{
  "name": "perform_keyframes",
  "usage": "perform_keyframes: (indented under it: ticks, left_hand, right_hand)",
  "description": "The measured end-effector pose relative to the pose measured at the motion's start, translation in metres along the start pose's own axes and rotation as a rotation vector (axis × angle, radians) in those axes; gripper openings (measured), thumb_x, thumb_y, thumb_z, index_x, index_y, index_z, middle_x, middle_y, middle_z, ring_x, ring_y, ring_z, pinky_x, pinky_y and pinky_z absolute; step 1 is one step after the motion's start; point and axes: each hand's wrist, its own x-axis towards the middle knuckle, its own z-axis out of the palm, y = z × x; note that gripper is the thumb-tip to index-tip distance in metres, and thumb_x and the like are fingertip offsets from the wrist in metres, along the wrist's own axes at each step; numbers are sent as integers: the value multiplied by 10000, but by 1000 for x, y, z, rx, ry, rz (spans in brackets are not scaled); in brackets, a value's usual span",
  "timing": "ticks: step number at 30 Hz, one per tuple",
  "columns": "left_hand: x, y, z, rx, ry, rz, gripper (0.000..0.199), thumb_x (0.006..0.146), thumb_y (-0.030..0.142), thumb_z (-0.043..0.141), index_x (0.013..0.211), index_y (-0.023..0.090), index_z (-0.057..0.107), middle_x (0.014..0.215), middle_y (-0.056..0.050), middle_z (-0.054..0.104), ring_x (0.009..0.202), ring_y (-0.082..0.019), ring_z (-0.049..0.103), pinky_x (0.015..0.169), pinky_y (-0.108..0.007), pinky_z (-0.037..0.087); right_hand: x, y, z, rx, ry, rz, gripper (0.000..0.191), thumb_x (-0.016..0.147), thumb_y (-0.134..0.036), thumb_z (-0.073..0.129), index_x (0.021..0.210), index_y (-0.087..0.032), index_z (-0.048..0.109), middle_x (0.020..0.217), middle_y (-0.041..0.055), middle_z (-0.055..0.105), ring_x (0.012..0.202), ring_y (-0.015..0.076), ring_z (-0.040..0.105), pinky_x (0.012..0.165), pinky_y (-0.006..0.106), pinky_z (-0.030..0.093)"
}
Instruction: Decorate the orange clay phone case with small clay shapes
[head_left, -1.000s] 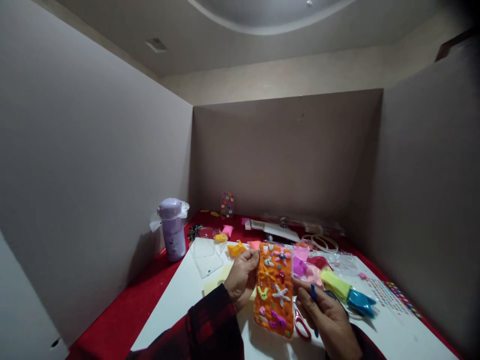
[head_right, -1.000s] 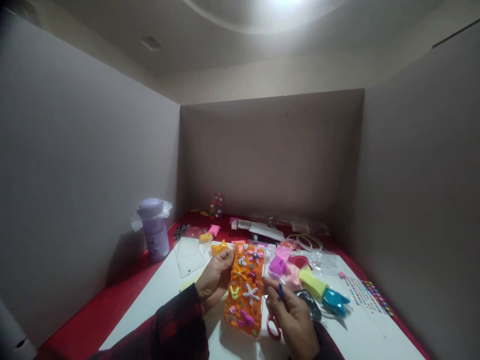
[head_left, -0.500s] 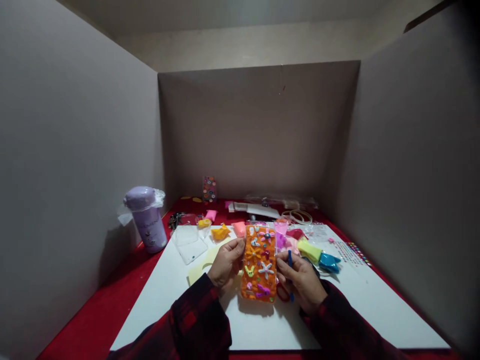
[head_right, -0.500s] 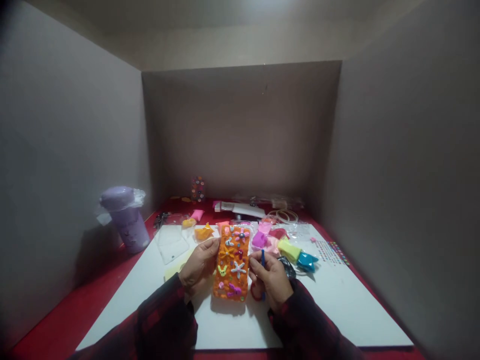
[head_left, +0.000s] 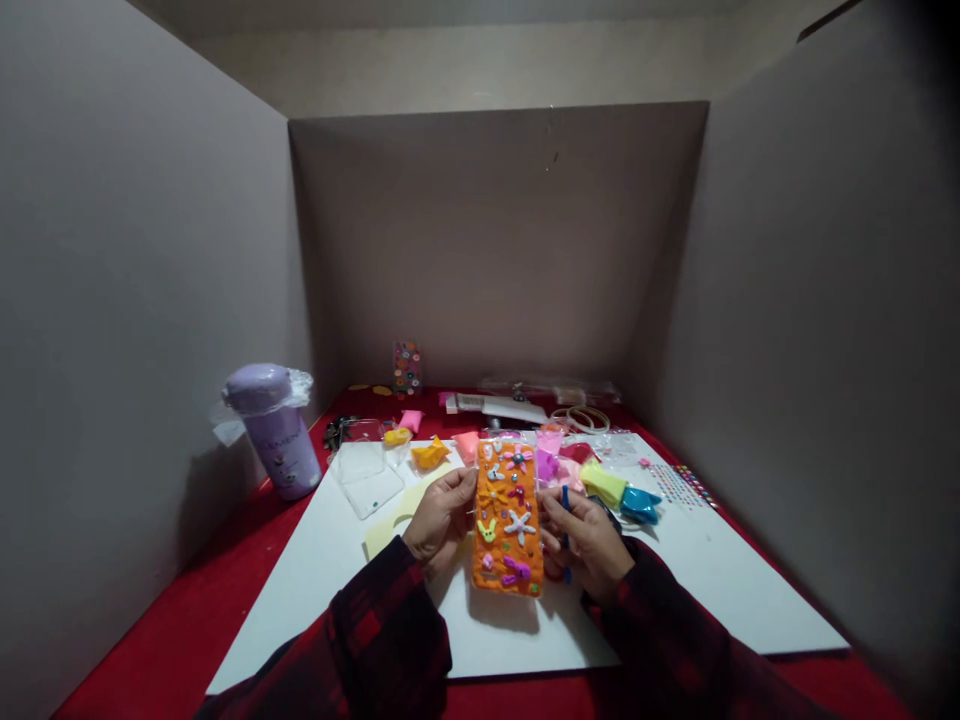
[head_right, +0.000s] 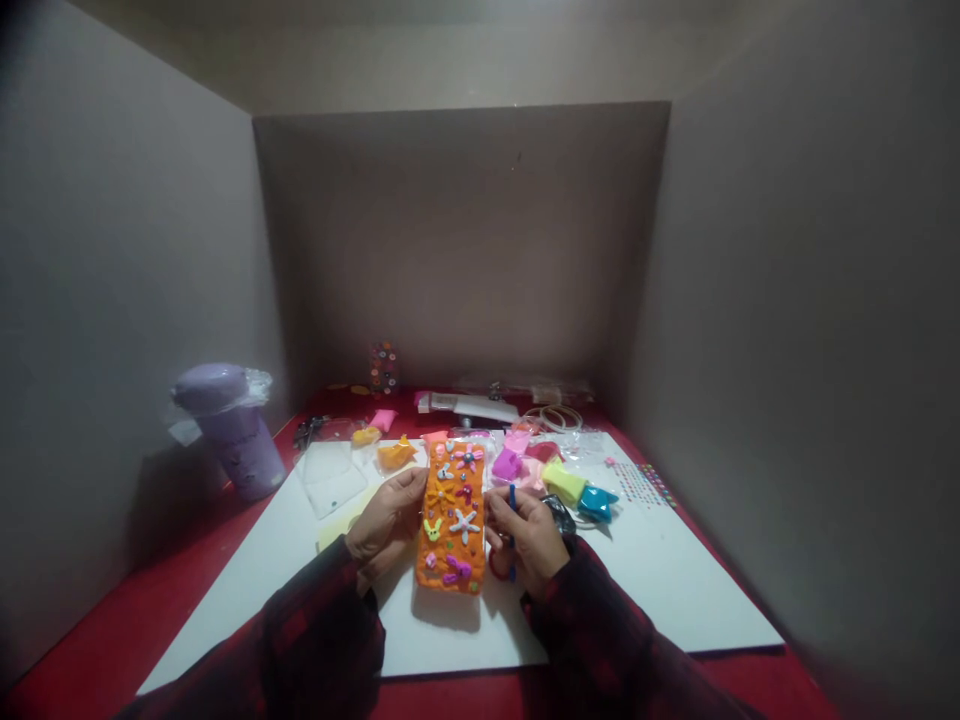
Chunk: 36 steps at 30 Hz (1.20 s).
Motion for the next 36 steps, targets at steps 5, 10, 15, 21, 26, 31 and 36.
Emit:
perform_keyframes:
  ticks: [5,10,15,21,26,31,36]
  left_hand:
    - [0,1,1,27,-2,-27,260,675,342,729,741,126,599,659,-5,604,561,-94,549,567,-216,422]
    - [-2,-1,5,65,-11,-58,255,684,342,721,728,123,598,658,-12,600,593,-105,564,569,-215,430]
    - [-3,-1,6,82,-10,-81,246,693,338,714,738,124,603,669,-13,600,574,-99,550,565,-218,438]
    - [-4,-1,7,85,-16,-94,250,688,345,716,730,124,608,675,-24,604,581,-104,555,576,-222,443]
    - [-2,-2,5,78,0,-93,264,676,356,724,735,124,614,659,-17,597,552,-96,541,575,-227,444]
    - [3,-6,0,76,33,-93,303,648,379,740,744,121,613,662,-24,600,542,-101,541,552,-234,449]
    - [3,-6,0,80,33,-86,310,647,386,739,727,118,607,655,-25,599,544,-98,542,542,-220,444]
  right_hand:
    - [1,-6,1,-38,78,-42,360,659,-457,712,767,-152,554,556,-48,487,372,20,357,327,139,163]
    - [3,-5,-3,-100,74,-40,337,689,-479,666,722,-173,529,366,-76,434,261,36,315,302,149,119]
    - [5,-3,-7,-128,99,-32,366,623,-458,724,784,-182,546,372,-83,466,255,60,365,292,158,186]
    - [2,-4,-4,-116,97,-46,330,637,-439,716,688,-183,514,367,-91,441,251,57,360,285,169,217]
    - [1,-7,-2,-92,104,-50,324,648,-423,715,691,-168,520,411,-83,455,278,36,361,295,152,179]
    - [4,-8,-3,-51,107,-27,400,633,-507,695,697,-157,511,541,-40,541,297,27,391,290,143,133]
    - [4,-8,-4,-63,100,-24,373,618,-460,730,713,-157,535,448,-66,485,299,32,361,311,149,168]
